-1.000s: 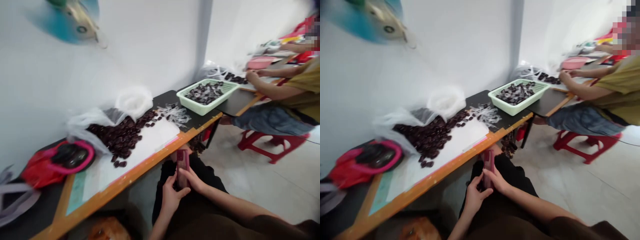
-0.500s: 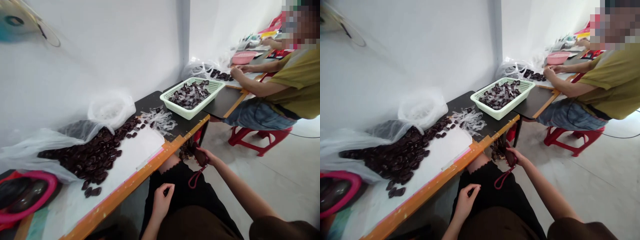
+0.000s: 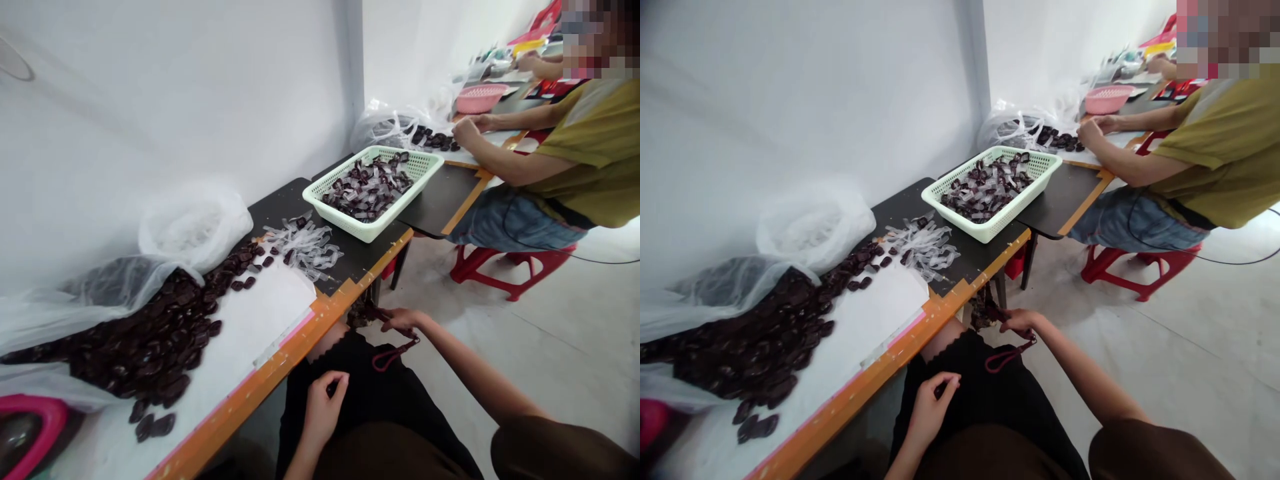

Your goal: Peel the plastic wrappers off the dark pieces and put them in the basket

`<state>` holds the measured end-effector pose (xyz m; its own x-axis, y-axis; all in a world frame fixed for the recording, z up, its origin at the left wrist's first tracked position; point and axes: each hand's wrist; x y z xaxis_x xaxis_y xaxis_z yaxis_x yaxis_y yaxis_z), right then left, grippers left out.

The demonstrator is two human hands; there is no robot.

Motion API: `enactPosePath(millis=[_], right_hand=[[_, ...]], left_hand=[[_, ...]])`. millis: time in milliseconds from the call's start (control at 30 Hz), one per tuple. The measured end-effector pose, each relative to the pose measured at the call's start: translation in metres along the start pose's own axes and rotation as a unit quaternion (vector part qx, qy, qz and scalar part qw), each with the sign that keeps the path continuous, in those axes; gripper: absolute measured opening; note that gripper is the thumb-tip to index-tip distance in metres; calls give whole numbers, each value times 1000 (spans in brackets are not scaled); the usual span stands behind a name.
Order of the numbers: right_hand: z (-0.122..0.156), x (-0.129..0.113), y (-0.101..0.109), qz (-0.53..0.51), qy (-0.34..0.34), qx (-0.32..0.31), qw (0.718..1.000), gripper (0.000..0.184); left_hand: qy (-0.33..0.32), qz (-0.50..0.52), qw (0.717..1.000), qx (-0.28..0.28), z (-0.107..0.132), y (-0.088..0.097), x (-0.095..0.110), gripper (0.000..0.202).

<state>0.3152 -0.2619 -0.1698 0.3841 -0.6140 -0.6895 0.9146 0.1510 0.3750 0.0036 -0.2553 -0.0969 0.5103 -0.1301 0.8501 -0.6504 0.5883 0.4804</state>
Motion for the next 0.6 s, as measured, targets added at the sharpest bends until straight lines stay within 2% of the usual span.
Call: enactPosePath(millis=[233,400,600], right_hand=[[-9,-16,-12,-20,-24,-6,999,57],[-21,-8,-13,-146,-77,-53,985,30],[-48,-7,-19,-308,-132,-52,941,49]], left_hand=[[9,6,1000,-12,-3,0,2,28],[21,13,1000,-18,-4,0,-2,28],[22,16,999,-27,-4,1,0,28]])
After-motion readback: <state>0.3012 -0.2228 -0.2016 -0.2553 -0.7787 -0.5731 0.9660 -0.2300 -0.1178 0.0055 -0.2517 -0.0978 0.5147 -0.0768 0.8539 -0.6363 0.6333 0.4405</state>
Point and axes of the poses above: each hand's wrist, its own z-axis away from the middle knuckle, its own y-axis out of the back of the hand, x = y × z
